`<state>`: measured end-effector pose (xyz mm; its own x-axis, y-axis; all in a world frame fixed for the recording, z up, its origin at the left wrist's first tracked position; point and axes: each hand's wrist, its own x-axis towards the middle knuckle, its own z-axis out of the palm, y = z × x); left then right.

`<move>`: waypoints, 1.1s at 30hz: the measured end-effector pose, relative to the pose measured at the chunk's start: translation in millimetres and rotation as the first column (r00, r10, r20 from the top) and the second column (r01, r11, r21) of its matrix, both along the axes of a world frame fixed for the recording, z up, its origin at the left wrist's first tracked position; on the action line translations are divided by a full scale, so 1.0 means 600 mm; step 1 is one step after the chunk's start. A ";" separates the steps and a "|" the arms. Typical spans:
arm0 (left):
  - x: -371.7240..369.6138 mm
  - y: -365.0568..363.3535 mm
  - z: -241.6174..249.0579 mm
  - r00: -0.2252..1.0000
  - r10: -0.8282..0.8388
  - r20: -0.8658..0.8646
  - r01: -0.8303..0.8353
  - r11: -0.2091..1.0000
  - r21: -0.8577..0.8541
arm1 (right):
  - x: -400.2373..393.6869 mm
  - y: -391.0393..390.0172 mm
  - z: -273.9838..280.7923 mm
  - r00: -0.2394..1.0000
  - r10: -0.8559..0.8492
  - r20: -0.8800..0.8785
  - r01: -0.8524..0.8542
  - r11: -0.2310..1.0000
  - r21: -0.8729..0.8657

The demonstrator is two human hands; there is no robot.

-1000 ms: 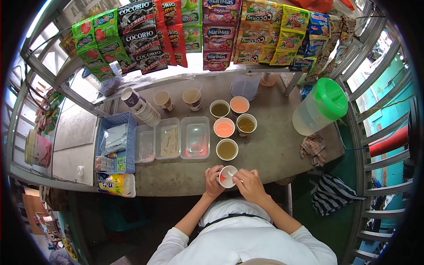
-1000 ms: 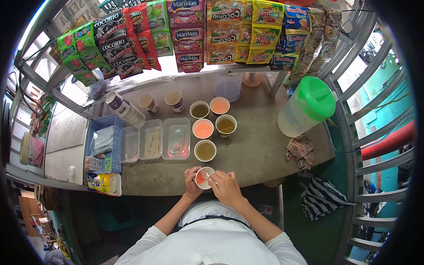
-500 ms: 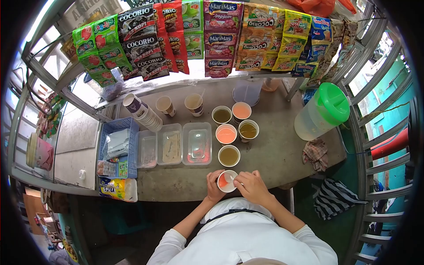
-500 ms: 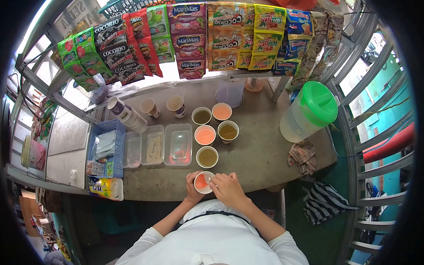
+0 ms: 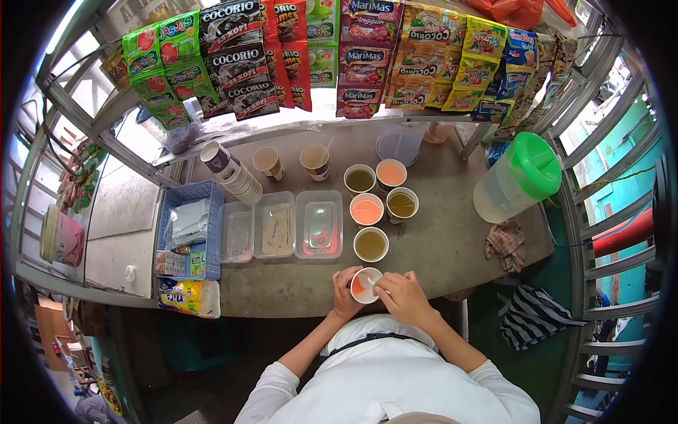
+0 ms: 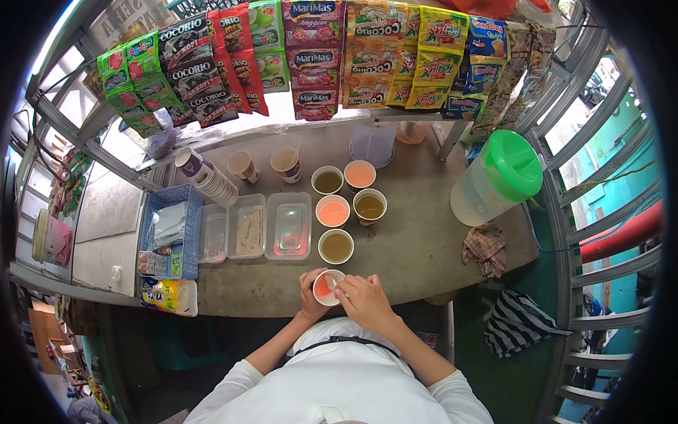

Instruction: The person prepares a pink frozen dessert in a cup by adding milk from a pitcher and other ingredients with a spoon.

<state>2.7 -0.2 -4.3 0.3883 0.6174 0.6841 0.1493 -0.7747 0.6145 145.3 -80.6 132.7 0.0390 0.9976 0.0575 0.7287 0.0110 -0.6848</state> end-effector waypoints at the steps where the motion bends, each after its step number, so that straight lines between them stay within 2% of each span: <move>1: 0.000 0.001 -0.005 1.000 0.001 0.009 -0.001 1.000 0.009 | 0.000 -0.002 0.001 0.999 0.027 -0.026 -0.029 0.998 -0.054; 2: -0.002 0.001 -0.013 1.000 0.003 0.012 -0.003 1.000 0.003 | 0.000 -0.004 0.002 0.997 0.053 -0.055 -0.059 0.993 -0.107; 5: -0.004 -0.001 -0.024 1.000 0.010 0.016 -0.010 1.000 -0.012 | -0.011 -0.013 -0.002 0.998 -0.054 0.036 0.054 0.999 0.008; 8: -0.004 -0.002 -0.020 1.000 0.021 0.012 -0.021 1.000 -0.021 | -0.020 -0.016 -0.004 0.996 -0.072 0.054 0.071 0.997 0.023; 11: -0.010 -0.003 -0.019 1.000 0.020 -0.008 -0.020 1.000 -0.012 | -0.024 -0.021 0.004 0.996 -0.040 -0.080 0.036 0.998 -0.044; 14: -0.010 -0.005 -0.023 1.000 0.016 -0.026 -0.016 1.000 0.025 | -0.037 -0.022 -0.003 0.991 -0.098 0.088 0.091 0.992 0.083; 17: -0.009 -0.006 -0.021 0.999 0.036 -0.022 -0.035 0.998 0.043 | -0.038 -0.027 0.000 0.999 -0.025 -0.026 0.025 1.000 -0.015; 20: -0.008 -0.007 -0.014 0.999 0.043 -0.006 -0.043 0.997 0.065 | -0.046 -0.029 -0.005 0.990 -0.109 0.086 0.101 0.990 0.096; 23: -0.007 -0.007 -0.009 0.999 0.047 -0.012 -0.046 0.994 0.099 | -0.046 -0.037 -0.013 0.998 -0.069 0.001 0.069 0.996 0.048; 26: -0.008 -0.007 -0.010 0.999 0.043 -0.030 -0.039 0.992 0.117 | -0.051 -0.041 -0.014 0.988 -0.150 -0.044 0.153 0.984 0.091; 29: -0.009 -0.006 -0.013 0.998 0.034 -0.048 -0.027 0.991 0.132 | -0.049 -0.045 -0.021 0.993 -0.114 -0.014 0.114 0.993 0.034; 32: -0.010 -0.007 -0.007 0.999 0.020 -0.051 -0.013 0.991 0.130 | -0.053 -0.048 -0.016 0.980 -0.178 -0.095 0.184 0.981 0.065; 33: -0.010 -0.007 -0.008 0.998 0.022 -0.053 -0.015 0.991 0.134 | -0.053 -0.049 -0.017 0.983 -0.169 -0.068 0.174 0.982 0.069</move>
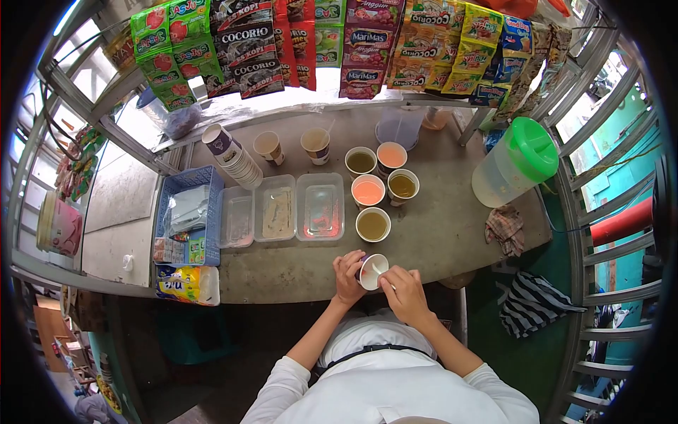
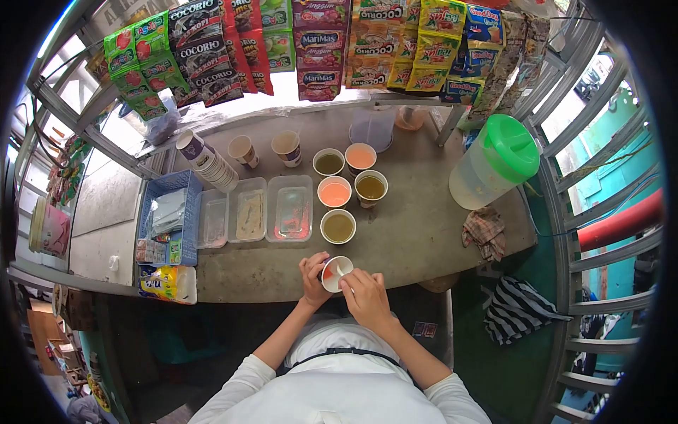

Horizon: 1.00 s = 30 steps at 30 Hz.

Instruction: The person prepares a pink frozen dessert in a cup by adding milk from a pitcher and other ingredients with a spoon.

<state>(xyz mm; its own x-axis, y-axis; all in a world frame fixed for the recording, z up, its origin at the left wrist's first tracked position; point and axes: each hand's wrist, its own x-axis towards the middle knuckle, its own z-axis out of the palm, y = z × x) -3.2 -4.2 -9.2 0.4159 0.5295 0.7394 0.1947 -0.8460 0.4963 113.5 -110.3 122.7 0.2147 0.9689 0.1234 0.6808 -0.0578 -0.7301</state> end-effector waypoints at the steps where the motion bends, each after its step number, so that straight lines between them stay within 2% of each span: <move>1: 0.000 0.000 -0.001 1.000 0.004 -0.001 -0.004 1.000 0.006 | 0.001 0.000 -0.001 1.000 0.010 0.028 -0.010 1.000 0.000; 2: 0.000 0.000 -0.001 1.000 0.001 0.000 -0.001 1.000 0.007 | 0.001 0.000 -0.002 0.998 0.022 0.057 -0.022 1.000 0.000; 5: 0.001 0.002 0.000 1.000 -0.002 0.000 0.002 1.000 0.013 | 0.000 -0.001 -0.002 0.996 -0.021 -0.090 0.021 1.000 -0.006; 8: 0.000 -0.001 -0.001 1.000 -0.004 -0.007 0.004 1.000 0.013 | 0.005 0.000 0.000 0.998 0.012 0.054 -0.009 0.999 -0.042; 11: 0.000 0.001 0.002 1.000 -0.005 -0.013 0.005 1.000 0.018 | 0.008 -0.001 -0.005 0.991 -0.003 -0.134 0.000 1.000 -0.020; 14: 0.003 -0.002 0.010 1.000 -0.004 0.003 0.004 1.000 0.004 | 0.008 0.001 -0.003 0.996 0.015 0.086 -0.014 1.000 -0.008; 17: 0.002 -0.002 0.009 1.000 -0.005 0.022 0.005 1.000 -0.004 | 0.010 0.001 0.002 0.997 0.053 -0.051 -0.055 0.998 -0.034; 20: 0.004 -0.002 0.007 1.000 0.003 0.027 -0.003 1.000 -0.008 | 0.011 0.001 0.008 0.988 0.055 0.146 -0.051 0.998 -0.032; 23: 0.004 -0.002 0.006 1.000 0.007 0.025 -0.007 1.000 -0.013 | 0.015 -0.003 0.014 0.997 0.072 0.011 -0.071 0.997 -0.034; 26: 0.004 -0.003 0.005 1.000 0.011 0.026 -0.010 1.000 -0.017 | 0.018 -0.002 0.015 0.991 0.079 0.107 -0.078 0.997 -0.019; 29: 0.005 -0.002 0.005 0.999 0.008 0.033 -0.008 1.000 -0.016 | 0.018 -0.004 0.007 0.996 0.066 -0.054 -0.067 0.998 -0.022; 30: 0.005 -0.002 0.006 0.999 0.009 0.035 -0.008 1.000 -0.019 | 0.018 -0.002 0.006 0.997 0.074 0.014 -0.074 0.997 -0.024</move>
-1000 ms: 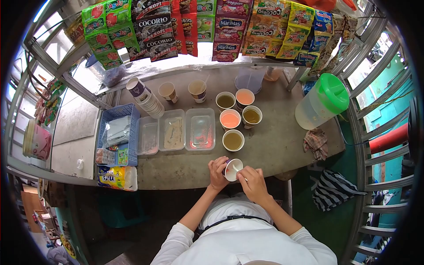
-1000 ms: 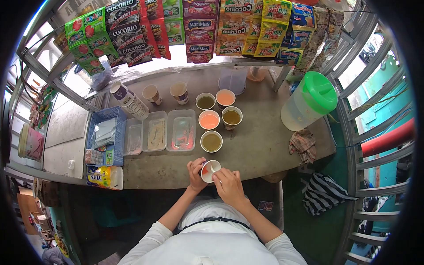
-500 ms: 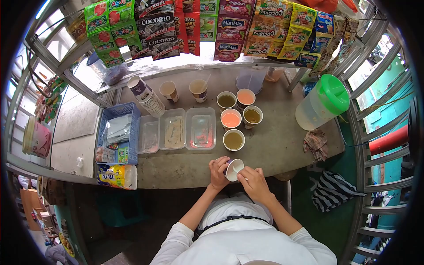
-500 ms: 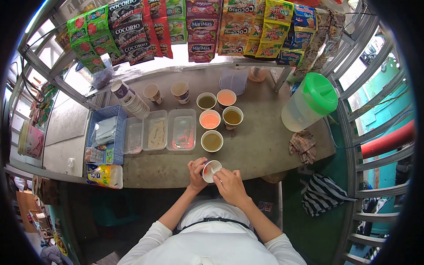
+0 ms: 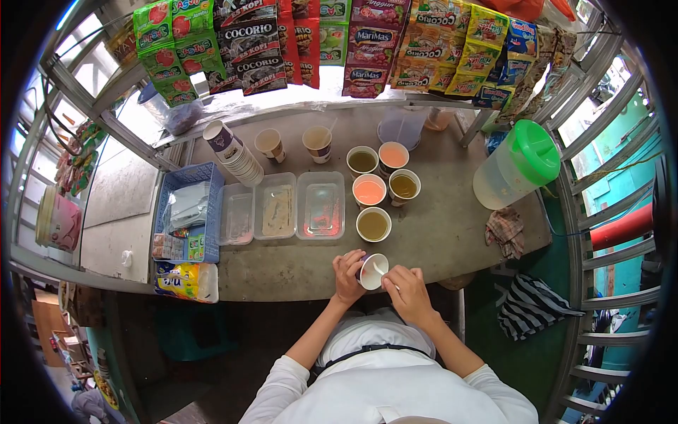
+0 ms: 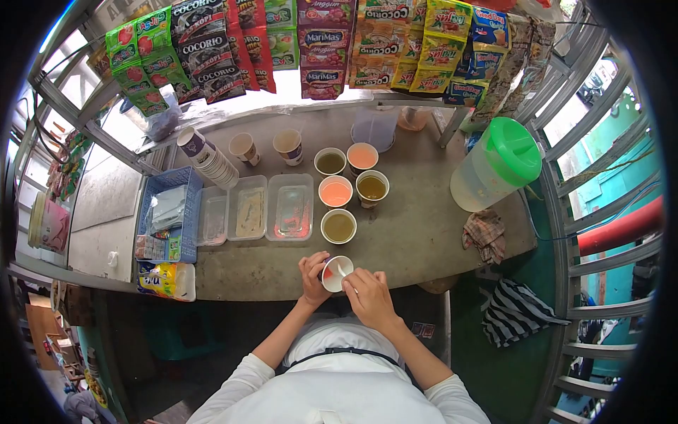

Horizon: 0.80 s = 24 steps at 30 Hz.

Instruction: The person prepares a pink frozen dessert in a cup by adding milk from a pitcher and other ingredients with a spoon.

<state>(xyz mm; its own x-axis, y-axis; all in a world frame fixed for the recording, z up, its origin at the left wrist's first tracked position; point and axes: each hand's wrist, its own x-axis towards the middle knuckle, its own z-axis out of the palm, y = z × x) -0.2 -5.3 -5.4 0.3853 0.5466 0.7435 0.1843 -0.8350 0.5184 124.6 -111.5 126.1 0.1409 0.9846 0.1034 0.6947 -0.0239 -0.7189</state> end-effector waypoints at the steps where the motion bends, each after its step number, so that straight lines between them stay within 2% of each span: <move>1: 0.000 0.000 0.000 1.000 0.001 0.002 -0.001 1.000 -0.002 | 0.000 0.003 -0.001 0.998 0.008 0.068 -0.008 1.000 0.002; 2: 0.000 0.002 -0.002 1.000 0.000 -0.017 0.001 1.000 0.013 | 0.000 0.005 -0.002 0.991 0.015 0.137 -0.016 1.000 0.005; 5: -0.003 0.004 -0.009 0.999 0.003 -0.049 -0.002 0.999 0.037 | -0.001 0.005 -0.004 0.999 -0.002 -0.050 0.003 1.000 0.008; 8: -0.001 0.002 -0.008 1.000 0.001 -0.018 -0.001 1.000 0.009 | -0.001 0.009 -0.007 0.991 0.010 0.132 -0.011 1.000 0.007; 11: 0.001 0.000 -0.002 1.000 -0.017 0.008 0.017 1.000 -0.017 | -0.002 0.008 -0.009 0.998 -0.050 -0.045 0.052 0.998 0.043; 14: 0.001 0.000 -0.004 1.000 -0.012 -0.003 0.012 1.000 -0.018 | 0.000 0.009 -0.007 0.998 -0.003 0.064 0.003 1.000 0.000; 17: 0.001 0.001 -0.003 1.000 -0.011 -0.013 0.011 1.000 -0.009 | 0.001 0.007 -0.011 0.998 -0.069 -0.011 0.070 0.996 0.061; 20: 0.001 0.000 0.001 1.000 -0.012 -0.013 0.012 1.000 -0.009 | 0.006 0.006 -0.011 1.000 0.023 0.009 -0.022 0.999 -0.036; 23: 0.002 0.000 0.002 1.000 -0.014 -0.019 0.013 1.000 -0.006 | 0.005 0.008 -0.012 0.998 -0.042 0.044 0.040 0.998 0.046; 24: 0.002 0.000 0.002 1.000 -0.013 -0.028 0.013 1.000 -0.006 | 0.006 0.008 -0.012 0.999 -0.019 0.027 0.019 1.000 0.004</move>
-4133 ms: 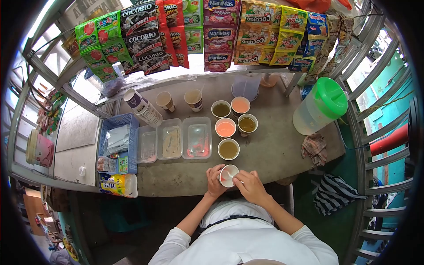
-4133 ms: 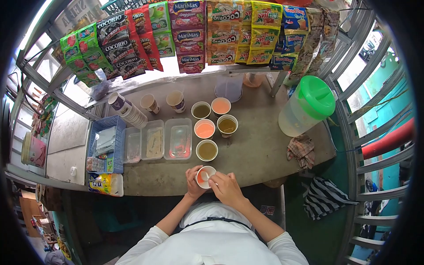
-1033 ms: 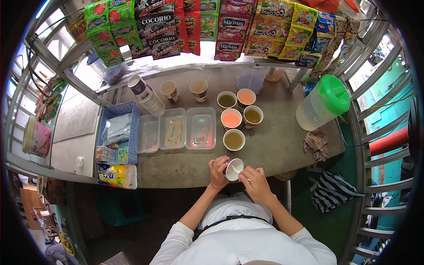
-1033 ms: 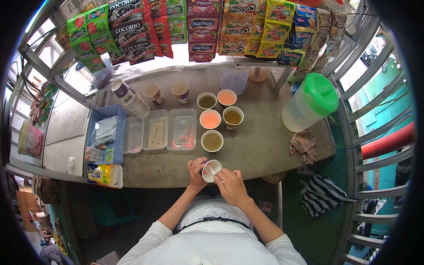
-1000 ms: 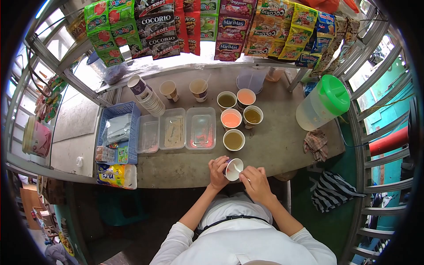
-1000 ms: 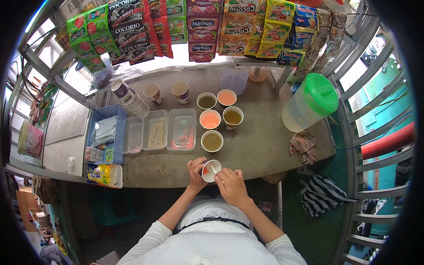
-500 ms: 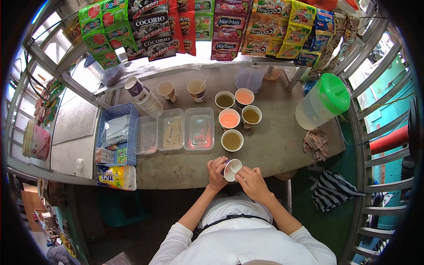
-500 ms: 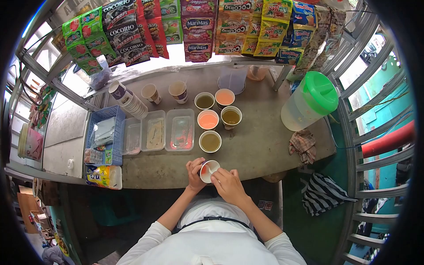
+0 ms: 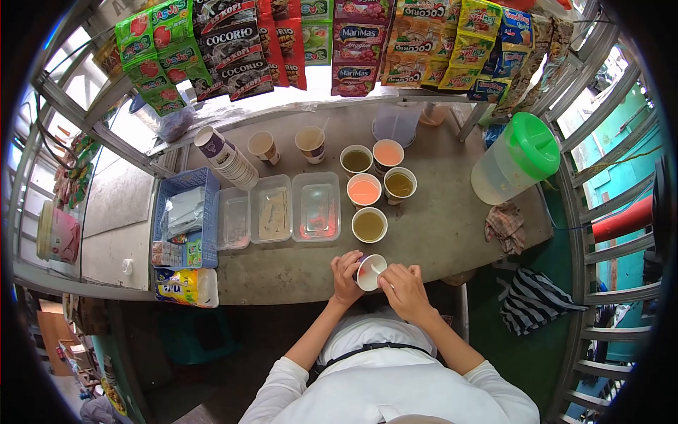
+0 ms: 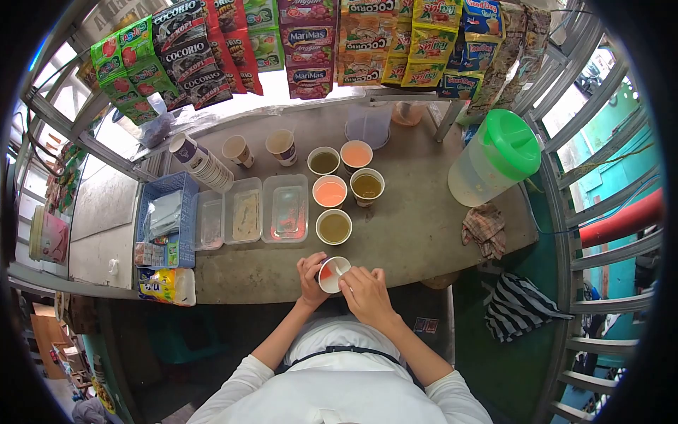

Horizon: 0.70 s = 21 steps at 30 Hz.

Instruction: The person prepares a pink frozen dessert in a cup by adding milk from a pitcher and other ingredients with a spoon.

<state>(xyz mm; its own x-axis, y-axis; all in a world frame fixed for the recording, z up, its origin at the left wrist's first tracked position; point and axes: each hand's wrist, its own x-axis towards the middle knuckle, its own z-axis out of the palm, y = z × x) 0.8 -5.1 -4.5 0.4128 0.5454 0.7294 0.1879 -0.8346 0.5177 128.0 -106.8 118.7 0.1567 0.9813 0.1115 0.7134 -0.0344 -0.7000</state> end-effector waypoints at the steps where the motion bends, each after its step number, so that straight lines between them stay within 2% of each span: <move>1: 0.000 0.001 0.000 1.000 0.001 -0.009 -0.001 1.000 0.002 | 0.001 0.000 0.000 1.000 0.021 -0.018 -0.022 0.999 -0.040; 2: 0.000 0.001 0.000 1.000 0.000 -0.002 0.000 1.000 0.000 | 0.002 0.000 -0.001 0.998 0.042 -0.037 -0.045 0.996 -0.080; 5: 0.001 0.000 0.002 1.000 0.000 0.003 0.000 1.000 -0.004 | 0.000 0.005 0.001 0.999 -0.028 0.032 0.026 0.999 0.047; 8: 0.001 0.001 0.000 1.000 0.003 -0.005 -0.003 1.000 -0.003 | 0.004 0.004 -0.001 0.999 0.048 -0.018 -0.049 0.996 -0.070; 11: 0.002 0.001 0.000 1.000 -0.002 0.001 0.002 1.000 0.003 | 0.003 0.005 0.001 0.996 -0.023 0.081 0.022 1.000 0.008; 14: 0.001 0.001 -0.004 1.000 -0.004 -0.005 0.004 1.000 0.005 | 0.006 0.003 0.003 0.998 0.013 -0.055 -0.016 0.998 -0.057; 17: 0.000 0.002 -0.005 1.000 -0.012 -0.016 0.012 1.000 0.011 | 0.005 0.004 0.005 0.998 0.017 0.060 -0.015 0.999 -0.032; 20: -0.003 0.003 -0.011 0.999 -0.011 -0.034 0.012 1.000 0.023 | 0.008 0.003 0.007 0.997 0.022 -0.077 -0.025 0.999 -0.040; 21: 0.000 0.002 -0.003 1.000 -0.011 -0.017 0.011 1.000 0.010 | 0.008 0.003 0.007 0.999 0.029 -0.035 -0.030 0.998 -0.048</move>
